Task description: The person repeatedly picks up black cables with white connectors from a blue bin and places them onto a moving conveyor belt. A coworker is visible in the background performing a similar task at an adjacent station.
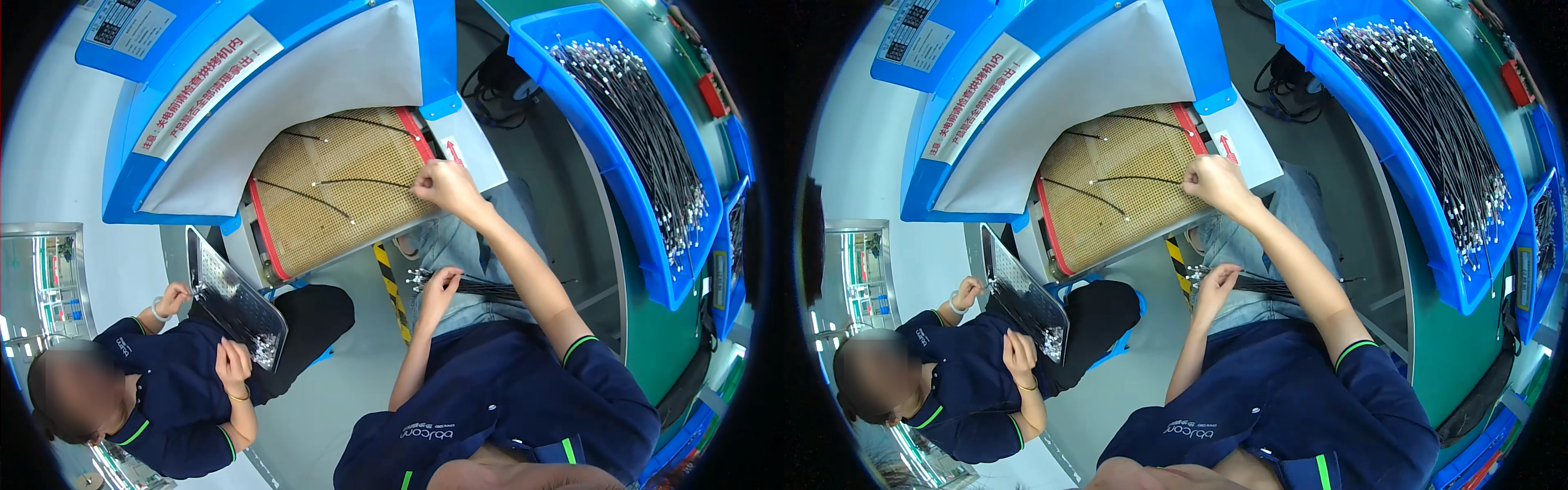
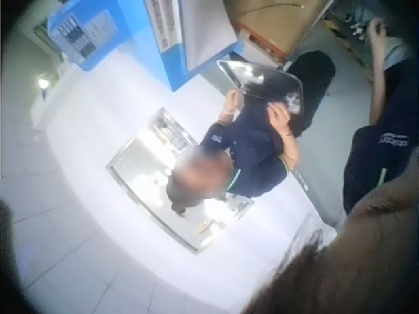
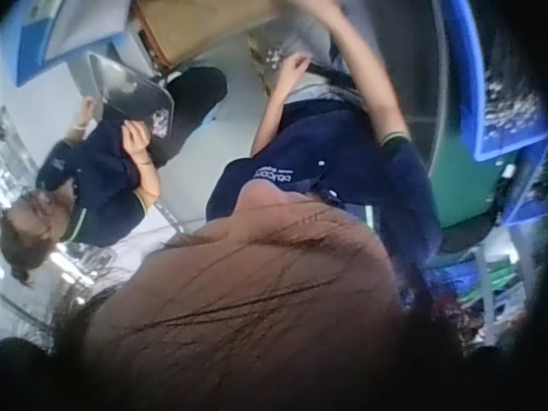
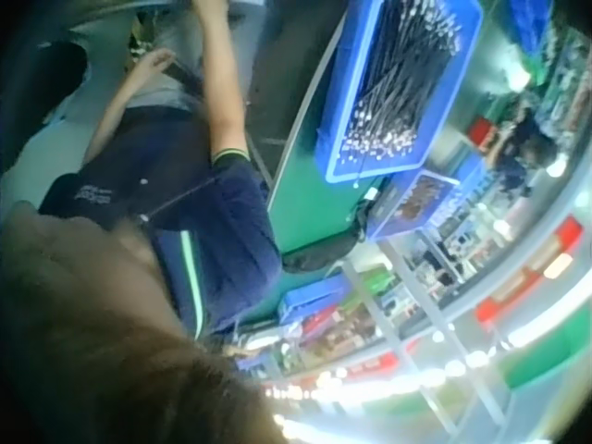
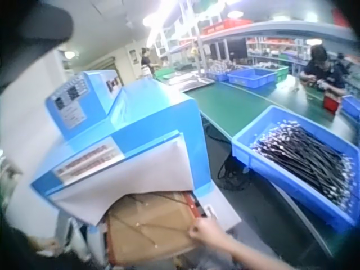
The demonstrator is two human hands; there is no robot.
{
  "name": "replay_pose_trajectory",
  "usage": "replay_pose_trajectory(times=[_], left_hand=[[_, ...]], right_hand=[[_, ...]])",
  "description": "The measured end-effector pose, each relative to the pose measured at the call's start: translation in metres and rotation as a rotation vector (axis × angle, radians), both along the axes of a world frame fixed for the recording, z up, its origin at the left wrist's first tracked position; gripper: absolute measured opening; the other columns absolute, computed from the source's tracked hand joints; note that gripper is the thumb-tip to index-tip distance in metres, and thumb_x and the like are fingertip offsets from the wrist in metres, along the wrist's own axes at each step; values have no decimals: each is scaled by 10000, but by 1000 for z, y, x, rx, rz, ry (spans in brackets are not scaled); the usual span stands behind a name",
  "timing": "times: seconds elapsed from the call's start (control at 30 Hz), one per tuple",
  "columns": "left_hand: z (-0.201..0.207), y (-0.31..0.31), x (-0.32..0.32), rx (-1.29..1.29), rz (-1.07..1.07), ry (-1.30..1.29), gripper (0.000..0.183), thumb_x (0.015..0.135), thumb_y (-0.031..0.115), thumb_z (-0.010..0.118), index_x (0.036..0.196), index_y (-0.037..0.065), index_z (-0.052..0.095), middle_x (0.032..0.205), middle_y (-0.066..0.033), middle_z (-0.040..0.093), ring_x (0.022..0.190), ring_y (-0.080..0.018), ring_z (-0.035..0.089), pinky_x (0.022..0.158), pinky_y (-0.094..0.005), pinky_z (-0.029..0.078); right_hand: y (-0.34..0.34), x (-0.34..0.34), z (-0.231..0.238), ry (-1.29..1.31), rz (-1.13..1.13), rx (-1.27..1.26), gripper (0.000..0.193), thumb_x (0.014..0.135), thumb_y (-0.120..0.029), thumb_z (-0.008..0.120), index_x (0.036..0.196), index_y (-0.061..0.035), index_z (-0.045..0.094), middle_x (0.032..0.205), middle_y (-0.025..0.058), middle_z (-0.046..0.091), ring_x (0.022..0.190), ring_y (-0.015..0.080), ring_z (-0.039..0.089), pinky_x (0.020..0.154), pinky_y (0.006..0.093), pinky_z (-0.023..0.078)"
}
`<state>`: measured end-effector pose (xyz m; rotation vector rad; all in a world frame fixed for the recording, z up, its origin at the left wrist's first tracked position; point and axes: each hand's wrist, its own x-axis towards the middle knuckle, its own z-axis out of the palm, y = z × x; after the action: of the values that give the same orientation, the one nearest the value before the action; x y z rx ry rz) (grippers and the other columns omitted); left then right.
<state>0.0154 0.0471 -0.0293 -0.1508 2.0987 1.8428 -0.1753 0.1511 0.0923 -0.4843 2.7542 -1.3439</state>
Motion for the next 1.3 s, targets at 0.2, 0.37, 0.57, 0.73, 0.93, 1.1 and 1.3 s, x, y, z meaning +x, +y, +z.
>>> replay_pose_trajectory(times=[0.2, 0.37, 0.57, 0.73, 0.93, 1.1, 1.3], left_hand=[[0, 0, 1, -10, -4, 17, 152, 915, 26, 551, 1047, -19, 613, 953, -64, 666, 866, -111, 633, 785, -232, 485], [3, 1, 1, -43, -4, 36, 137, 899, 36, 561, 1015, 0, 622, 964, -93, 664, 858, -174, 655, 780, -272, 503], [9, 1, -2, -53, 3, 37, 133, 895, 50, 567, 1007, 9, 627, 957, -105, 664, 834, -196, 659, 758, -284, 506], [8, -1, -2, -35, -9, 0, 138, 924, 61, 562, 1025, -6, 628, 944, -46, 669, 862, -102, 621, 780, -236, 480], [13, -12, -6, 101, 91, -31, 149, 937, 77, 555, 1042, 5, 632, 961, -33, 656, 866, -78, 592, 794, -217, 458], [20, -32, -11, 36, 166, 17, 141, 937, 69, 557, 1034, 5, 637, 932, -9, 650, 875, -57, 572, 793, -210, 444], [22, -41, -11, -14, 154, -15, 166, 925, 54, 561, 1071, 1, 619, 1002, -45, 647, 903, -87, 593, 805, -232, 464]], right_hand=[[-26, -24, -17, -34, -25, 49, 105, 690, -138, 692, 715, -36, 693, 713, 122, 660, 683, 272, 661, 640, 375, 510], [-32, -26, -24, -53, -45, 74, 109, 692, -146, 692, 709, -38, 688, 700, 130, 661, 672, 273, 661, 642, 372, 514], [-28, -25, -23, -24, -52, 28, 130, 723, -160, 699, 729, -32, 680, 700, 118, 648, 661, 263, 646, 623, 373, 499], [-3, 1, -3, 9, -16, -96, 176, 787, -198, 691, 814, -25, 675, 736, 121, 618, 652, 241, 615, 602, 353, 477], [73, 104, -31, -124, 48, -15, 194, 825, -217, 657, 846, -26, 674, 800, 127, 630, 732, 284, 620, 666, 381, 486], [114, 161, -74, -387, 182, 263, 202, 821, -236, 657, 860, -39, 678, 842, 130, 640, 850, 310, 614, 742, 411, 478], [115, 163, -70, -452, 172, 212, 172, 815, -216, 649, 846, -46, 652, 858, 152, 654, 885, 333, 626, 778, 433, 481]])
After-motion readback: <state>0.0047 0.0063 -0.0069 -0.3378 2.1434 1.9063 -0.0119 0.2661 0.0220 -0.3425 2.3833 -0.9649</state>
